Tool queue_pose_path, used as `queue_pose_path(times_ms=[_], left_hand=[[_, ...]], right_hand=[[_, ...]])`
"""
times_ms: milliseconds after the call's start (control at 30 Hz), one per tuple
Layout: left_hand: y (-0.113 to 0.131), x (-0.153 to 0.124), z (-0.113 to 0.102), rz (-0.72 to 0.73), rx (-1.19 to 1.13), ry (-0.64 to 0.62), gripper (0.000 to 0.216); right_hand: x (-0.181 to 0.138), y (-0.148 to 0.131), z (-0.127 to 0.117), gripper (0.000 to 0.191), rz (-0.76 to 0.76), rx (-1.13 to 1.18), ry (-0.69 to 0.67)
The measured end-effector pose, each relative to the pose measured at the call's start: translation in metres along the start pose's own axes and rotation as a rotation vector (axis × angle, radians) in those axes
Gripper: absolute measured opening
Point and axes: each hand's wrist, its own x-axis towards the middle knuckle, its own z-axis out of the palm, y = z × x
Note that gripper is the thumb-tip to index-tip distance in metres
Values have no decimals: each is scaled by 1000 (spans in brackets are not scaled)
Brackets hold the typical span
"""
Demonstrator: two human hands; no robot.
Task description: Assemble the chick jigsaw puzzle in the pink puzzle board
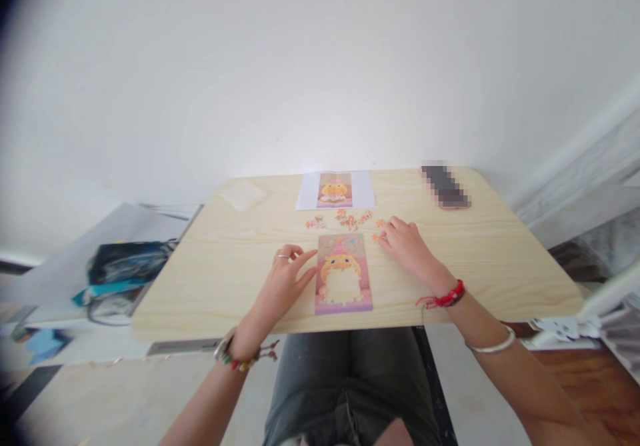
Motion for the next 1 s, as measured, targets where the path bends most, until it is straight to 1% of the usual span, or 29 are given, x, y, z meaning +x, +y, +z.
queue_pose_path(times_ms=[67, 200, 267, 333, 433, 500, 633, 700, 767, 867, 933, 1000], left_hand=[[0, 0, 1, -5, -5, 8, 28], [-3, -1, 2, 1, -5, 13, 29], [-6, -3, 2, 1, 1, 21, 29], [-8, -4, 2, -4, 9, 28, 29], [-9, -5, 2, -9, 10, 30, 29], [-9, -5, 3, -13, 7, 26, 28], [-9, -6, 4, -23, 6, 18, 28], [-8, -6, 5, -26, -1, 16, 28], [-5, -6, 4, -27, -21, 18, 28], [3, -6, 1, -35, -102, 33, 23], [12, -5, -3, -54, -211, 23, 16], [19, -4, -5, -85, -328, -11, 14]], right_hand=[[5, 10, 6, 15, 20, 66, -30], [19, 29, 11, 19, 53, 188, 23], [28, 38, 11, 25, 14, 247, -3], [35, 45, 10, 23, -41, 309, -70], [43, 50, 9, 16, -83, 346, -163], [45, 51, 9, 14, -83, 346, -196], [40, 49, 7, 15, -60, 329, -190], [34, 40, 3, 16, -44, 312, -152], [26, 24, -4, 16, -65, 316, -111], [15, -13, -14, 15, -213, 338, -127], [10, -40, -20, 15, -319, 259, -160], [8, -62, -23, 17, -398, 153, -149]])
